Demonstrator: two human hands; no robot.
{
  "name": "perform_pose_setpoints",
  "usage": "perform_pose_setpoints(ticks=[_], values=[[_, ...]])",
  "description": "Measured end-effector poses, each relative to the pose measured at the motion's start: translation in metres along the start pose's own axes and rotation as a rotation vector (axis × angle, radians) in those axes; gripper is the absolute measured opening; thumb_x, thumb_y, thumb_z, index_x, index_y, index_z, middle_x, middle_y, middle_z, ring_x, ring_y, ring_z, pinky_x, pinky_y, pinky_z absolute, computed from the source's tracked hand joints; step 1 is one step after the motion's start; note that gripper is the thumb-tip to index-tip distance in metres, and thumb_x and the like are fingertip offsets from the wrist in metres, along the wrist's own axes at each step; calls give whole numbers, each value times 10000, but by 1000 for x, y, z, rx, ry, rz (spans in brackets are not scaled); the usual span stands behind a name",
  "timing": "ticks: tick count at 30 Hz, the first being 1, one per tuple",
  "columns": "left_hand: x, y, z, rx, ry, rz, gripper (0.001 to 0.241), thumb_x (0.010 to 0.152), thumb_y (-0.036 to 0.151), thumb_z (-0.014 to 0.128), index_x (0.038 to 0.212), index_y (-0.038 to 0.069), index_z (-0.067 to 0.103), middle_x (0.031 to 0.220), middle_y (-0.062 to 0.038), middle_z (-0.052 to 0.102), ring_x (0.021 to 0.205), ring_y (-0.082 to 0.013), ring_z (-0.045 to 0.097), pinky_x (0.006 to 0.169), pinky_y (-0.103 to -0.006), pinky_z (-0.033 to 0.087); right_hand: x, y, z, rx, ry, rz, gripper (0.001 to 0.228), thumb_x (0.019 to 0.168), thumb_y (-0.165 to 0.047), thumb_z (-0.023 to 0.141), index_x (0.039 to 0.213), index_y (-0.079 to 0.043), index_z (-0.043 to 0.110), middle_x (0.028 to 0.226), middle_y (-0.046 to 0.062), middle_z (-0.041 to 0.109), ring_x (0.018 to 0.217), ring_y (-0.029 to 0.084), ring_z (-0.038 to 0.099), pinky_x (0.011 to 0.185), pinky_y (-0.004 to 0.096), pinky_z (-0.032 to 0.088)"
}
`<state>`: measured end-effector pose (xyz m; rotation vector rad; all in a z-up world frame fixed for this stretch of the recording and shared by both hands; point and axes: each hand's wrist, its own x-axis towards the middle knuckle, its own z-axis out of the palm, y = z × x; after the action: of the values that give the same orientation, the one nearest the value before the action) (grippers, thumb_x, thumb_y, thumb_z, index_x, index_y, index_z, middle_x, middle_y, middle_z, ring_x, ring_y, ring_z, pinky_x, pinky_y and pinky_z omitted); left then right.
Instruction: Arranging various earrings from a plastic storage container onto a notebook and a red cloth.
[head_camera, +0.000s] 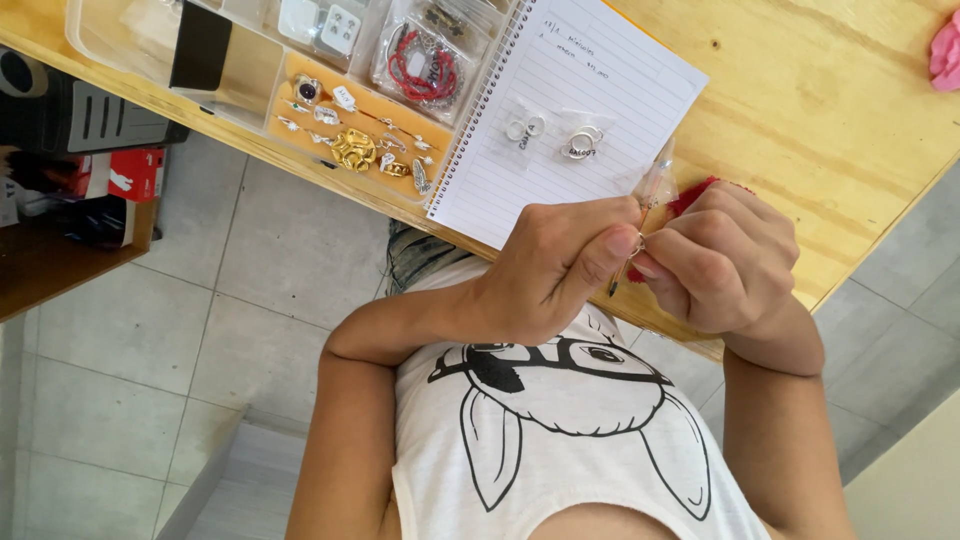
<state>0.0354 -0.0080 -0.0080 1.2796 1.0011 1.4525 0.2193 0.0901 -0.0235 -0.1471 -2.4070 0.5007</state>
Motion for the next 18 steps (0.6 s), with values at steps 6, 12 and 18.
perform_pose_setpoints(ticks=[6,12,18], values=[[0,0,0,-27,-8,-28,432,1115,369,221,831,88,385,740,-7,330,639,-175,331,596,-339,328,1,-1,-1,-108,-10,-53,139,1007,8,585,872,17,554,680,113,471,533,240,378,474,376,327],[-1,-4,2,-27,58,-29,418,1118,363,241,834,94,390,745,-3,338,646,-163,324,609,-321,328,-9,-8,11,-429,-23,-70,58,983,27,593,927,13,589,718,100,456,540,234,344,477,363,296],[1,-33,6,-10,149,126,404,1128,267,285,814,115,490,644,28,348,560,-109,422,533,-267,463,1,-6,20,-480,2,-168,46,919,34,609,918,36,654,671,125,441,476,223,417,432,365,429]])
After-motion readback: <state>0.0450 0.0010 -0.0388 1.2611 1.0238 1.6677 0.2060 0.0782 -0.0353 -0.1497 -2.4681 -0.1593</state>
